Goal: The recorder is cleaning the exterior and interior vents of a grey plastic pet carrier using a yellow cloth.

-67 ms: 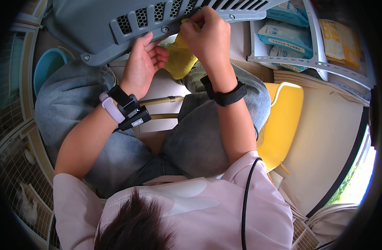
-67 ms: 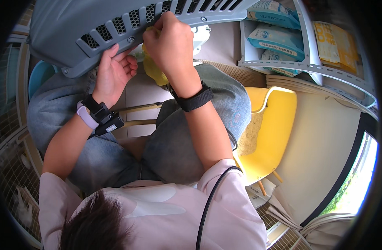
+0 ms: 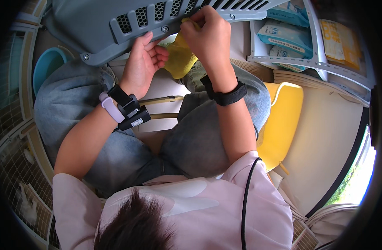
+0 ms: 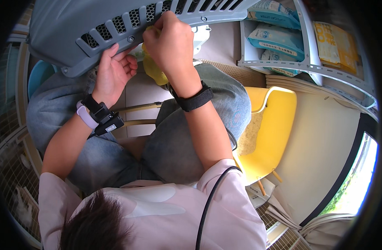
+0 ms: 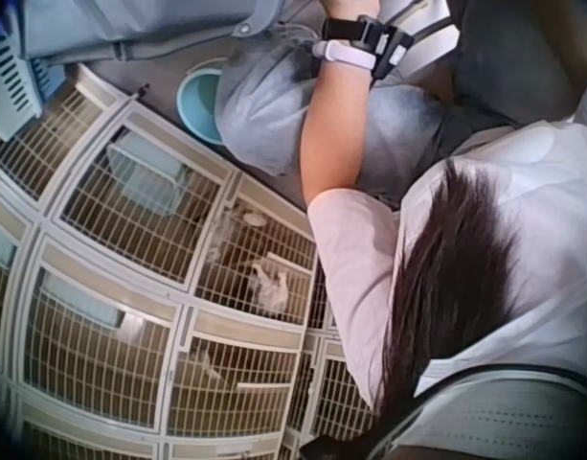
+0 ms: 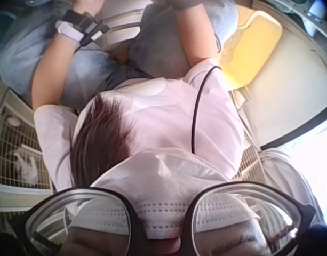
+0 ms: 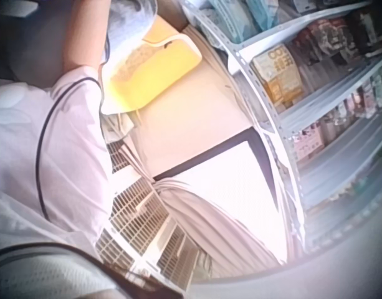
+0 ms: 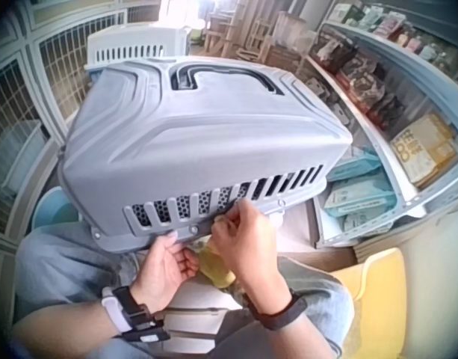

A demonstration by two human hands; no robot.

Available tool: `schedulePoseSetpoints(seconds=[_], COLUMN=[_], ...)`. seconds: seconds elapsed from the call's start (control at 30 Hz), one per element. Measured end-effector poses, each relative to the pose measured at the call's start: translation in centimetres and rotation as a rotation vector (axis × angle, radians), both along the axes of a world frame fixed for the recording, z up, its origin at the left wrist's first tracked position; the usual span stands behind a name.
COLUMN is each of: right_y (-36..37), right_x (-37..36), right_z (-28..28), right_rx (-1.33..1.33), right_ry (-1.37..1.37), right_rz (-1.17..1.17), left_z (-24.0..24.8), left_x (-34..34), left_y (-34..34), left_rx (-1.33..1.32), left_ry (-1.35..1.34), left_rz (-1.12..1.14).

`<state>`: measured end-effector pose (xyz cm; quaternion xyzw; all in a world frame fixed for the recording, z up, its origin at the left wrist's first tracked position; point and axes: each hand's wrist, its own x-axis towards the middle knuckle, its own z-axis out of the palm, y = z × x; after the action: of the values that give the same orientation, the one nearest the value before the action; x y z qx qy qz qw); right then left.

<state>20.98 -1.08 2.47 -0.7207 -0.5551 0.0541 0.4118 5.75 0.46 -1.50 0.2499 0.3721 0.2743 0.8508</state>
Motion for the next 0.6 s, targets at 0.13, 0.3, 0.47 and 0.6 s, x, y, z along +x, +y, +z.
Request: schedulePoseSetpoints(seconds=[0.13,0.3,0.47,0.6], right_y=[-0.02,-0.06,0.02,0.13], right_x=[-0.15,-0.55,-0.61,-0.75], right_z=[-0.1,-0.53,-0.82,-0.94], right_rx=[0.021,0.06,0.099,0.101], right_ry=[0.014,-0.004,0.017,-0.02], right_rz=[-0.001,-0.025,-0.016,-0.039], left_z=[0.0,0.02,-0.13,0.05], left_x=[0.01,0.04,0.05,0.0], left_y=[-0.07,-0.25,-0.32,-0.28], left_rx=[0.001,-0.002,-0.002,0.001], left_ry=[0.001,0.003,-0.004,0.007], left_rz=[-0.001,0.007,0.009,0.015])
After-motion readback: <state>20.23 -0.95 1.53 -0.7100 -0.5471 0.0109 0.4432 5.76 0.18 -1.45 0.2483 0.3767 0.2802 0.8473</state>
